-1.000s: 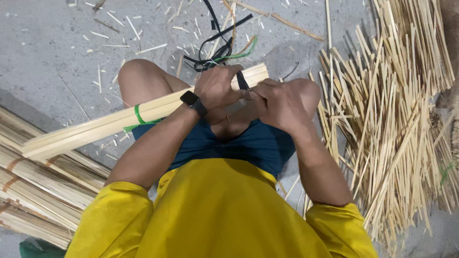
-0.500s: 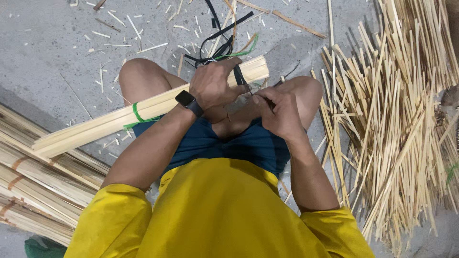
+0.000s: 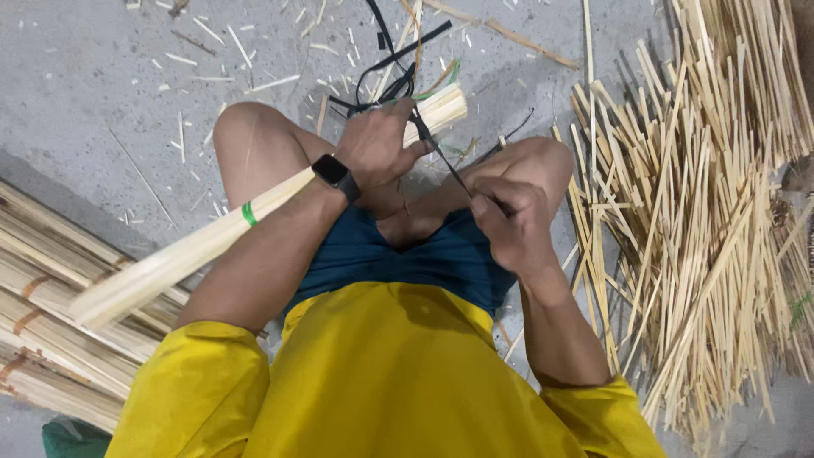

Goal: The person gathers loose bamboo strips from a pile on the floor, aligns them into a bundle, and secures the bundle with plastic ties. The person repeats this process multiple times, creating several finished bundles.

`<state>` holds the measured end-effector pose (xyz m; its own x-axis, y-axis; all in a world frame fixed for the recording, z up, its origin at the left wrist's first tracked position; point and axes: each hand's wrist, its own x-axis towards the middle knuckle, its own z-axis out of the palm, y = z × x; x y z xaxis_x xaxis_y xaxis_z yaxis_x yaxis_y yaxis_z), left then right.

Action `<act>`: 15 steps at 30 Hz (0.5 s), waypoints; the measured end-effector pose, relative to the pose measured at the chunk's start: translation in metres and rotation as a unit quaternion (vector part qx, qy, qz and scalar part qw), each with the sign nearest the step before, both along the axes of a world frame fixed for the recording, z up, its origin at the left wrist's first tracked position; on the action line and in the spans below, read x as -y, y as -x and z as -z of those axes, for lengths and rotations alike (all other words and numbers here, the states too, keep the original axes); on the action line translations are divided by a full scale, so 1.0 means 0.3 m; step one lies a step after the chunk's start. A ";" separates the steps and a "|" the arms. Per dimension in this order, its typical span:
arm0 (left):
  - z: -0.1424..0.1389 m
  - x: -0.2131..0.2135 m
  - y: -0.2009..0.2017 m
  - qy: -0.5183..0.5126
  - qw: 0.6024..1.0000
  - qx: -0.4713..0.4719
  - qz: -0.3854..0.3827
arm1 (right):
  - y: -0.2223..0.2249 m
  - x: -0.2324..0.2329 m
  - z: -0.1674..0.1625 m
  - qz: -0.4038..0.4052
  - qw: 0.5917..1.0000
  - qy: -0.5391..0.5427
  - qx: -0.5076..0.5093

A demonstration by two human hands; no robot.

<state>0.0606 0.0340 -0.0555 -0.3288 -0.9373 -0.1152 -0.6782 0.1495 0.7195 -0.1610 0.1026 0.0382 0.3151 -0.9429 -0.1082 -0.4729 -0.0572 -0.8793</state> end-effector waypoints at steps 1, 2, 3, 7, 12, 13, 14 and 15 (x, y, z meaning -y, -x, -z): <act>-0.012 0.003 -0.001 -0.027 1.000 0.010 -0.003 | -0.002 -0.009 -0.021 0.000 0.998 -0.014 0.063; -0.024 0.000 -0.001 -0.059 0.998 0.019 -0.006 | -0.003 -0.020 -0.042 0.000 0.992 -0.033 0.125; -0.035 0.001 -0.002 -0.044 0.999 0.007 0.002 | -0.005 -0.026 -0.058 -0.001 0.981 -0.053 0.187; -0.061 -0.009 -0.015 0.009 0.999 -0.045 0.019 | -0.015 -0.034 -0.095 -0.004 0.969 -0.055 0.240; -0.054 0.011 -0.031 -0.012 0.996 -0.090 -0.004 | -0.002 -0.075 -0.106 0.013 0.948 -0.090 0.306; -0.052 0.020 -0.033 -0.053 0.995 -0.087 -0.019 | 0.008 -0.092 -0.103 0.006 0.941 -0.088 0.328; -0.050 0.029 -0.035 -0.093 0.992 -0.083 -0.033 | 0.021 -0.113 -0.095 -0.002 0.933 -0.084 0.350; -0.050 0.040 -0.037 -0.105 0.990 -0.086 -0.047 | 0.037 -0.135 -0.081 -0.010 0.924 -0.079 0.373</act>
